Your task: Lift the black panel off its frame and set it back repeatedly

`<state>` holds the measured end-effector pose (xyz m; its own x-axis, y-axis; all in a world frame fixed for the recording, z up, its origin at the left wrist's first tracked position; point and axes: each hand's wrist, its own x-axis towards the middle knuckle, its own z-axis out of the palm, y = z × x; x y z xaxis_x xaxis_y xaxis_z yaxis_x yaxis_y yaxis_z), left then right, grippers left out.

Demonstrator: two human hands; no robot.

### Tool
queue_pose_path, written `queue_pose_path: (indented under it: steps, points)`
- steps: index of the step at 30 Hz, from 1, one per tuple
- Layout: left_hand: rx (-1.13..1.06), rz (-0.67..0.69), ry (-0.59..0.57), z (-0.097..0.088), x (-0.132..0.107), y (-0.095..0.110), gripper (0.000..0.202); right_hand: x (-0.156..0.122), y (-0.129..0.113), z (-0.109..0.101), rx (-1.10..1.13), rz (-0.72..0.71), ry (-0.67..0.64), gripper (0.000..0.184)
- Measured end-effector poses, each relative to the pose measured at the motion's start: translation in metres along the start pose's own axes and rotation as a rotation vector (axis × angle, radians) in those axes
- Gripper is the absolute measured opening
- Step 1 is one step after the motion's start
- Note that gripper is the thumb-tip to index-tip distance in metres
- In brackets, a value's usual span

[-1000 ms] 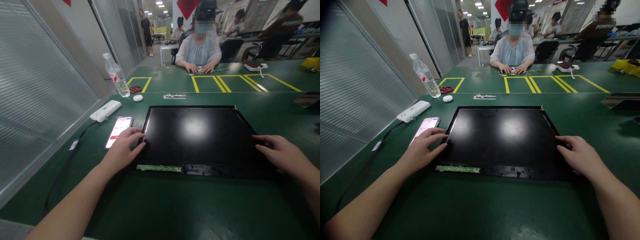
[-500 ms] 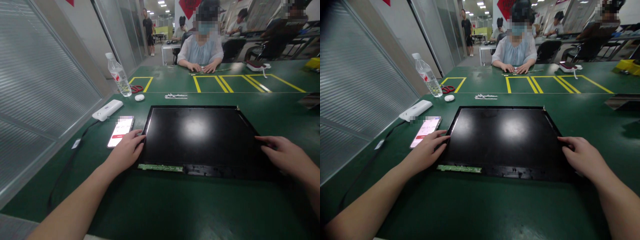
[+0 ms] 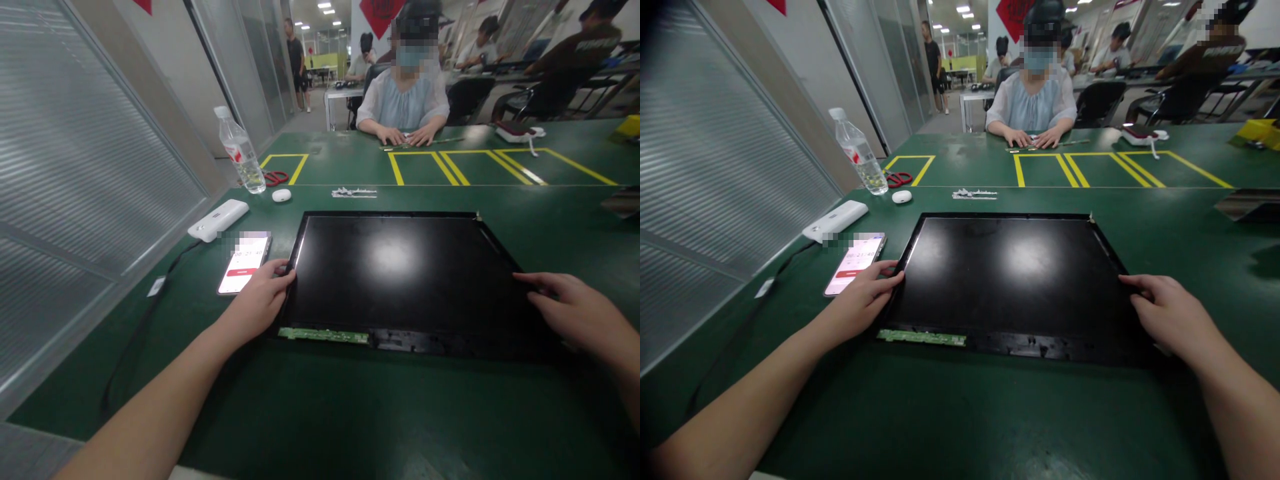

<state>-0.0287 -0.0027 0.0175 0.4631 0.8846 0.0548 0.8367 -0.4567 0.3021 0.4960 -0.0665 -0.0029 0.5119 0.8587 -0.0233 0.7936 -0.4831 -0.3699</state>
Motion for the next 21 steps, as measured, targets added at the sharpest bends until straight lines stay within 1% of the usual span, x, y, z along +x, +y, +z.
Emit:
queue_pose_path:
  steps: [3,7,10,13,17,21]
  points:
    - [-0.022,0.005,0.002,-0.002,-0.0001,-0.0009,0.051,-0.0004,0.0002,0.001,0.016,-0.008,0.004,0.05]
    - [-0.029,0.002,-0.021,-0.0032,-0.0011,-0.003,0.051,-0.0005,0.0023,0.0023,0.029,0.042,-0.008,0.055]
    - [-0.002,-0.034,-0.028,-0.0011,-0.0032,-0.0037,0.052,0.002,0.005,0.0019,0.06,0.032,-0.007,0.054]
    - [-0.01,-0.065,-0.038,0.001,-0.0052,-0.0019,0.056,0.0046,0.0069,0.0012,0.078,0.043,-0.017,0.058]
    - [-0.133,-0.075,-0.026,-0.0012,-0.0054,0.0029,0.059,0.0049,0.0067,0.0017,0.084,0.034,-0.024,0.061]
    - [-0.311,-0.098,0.033,-0.0056,-0.0052,0.0058,0.062,0.0032,0.0048,0.0032,0.054,-0.004,0.002,0.061]
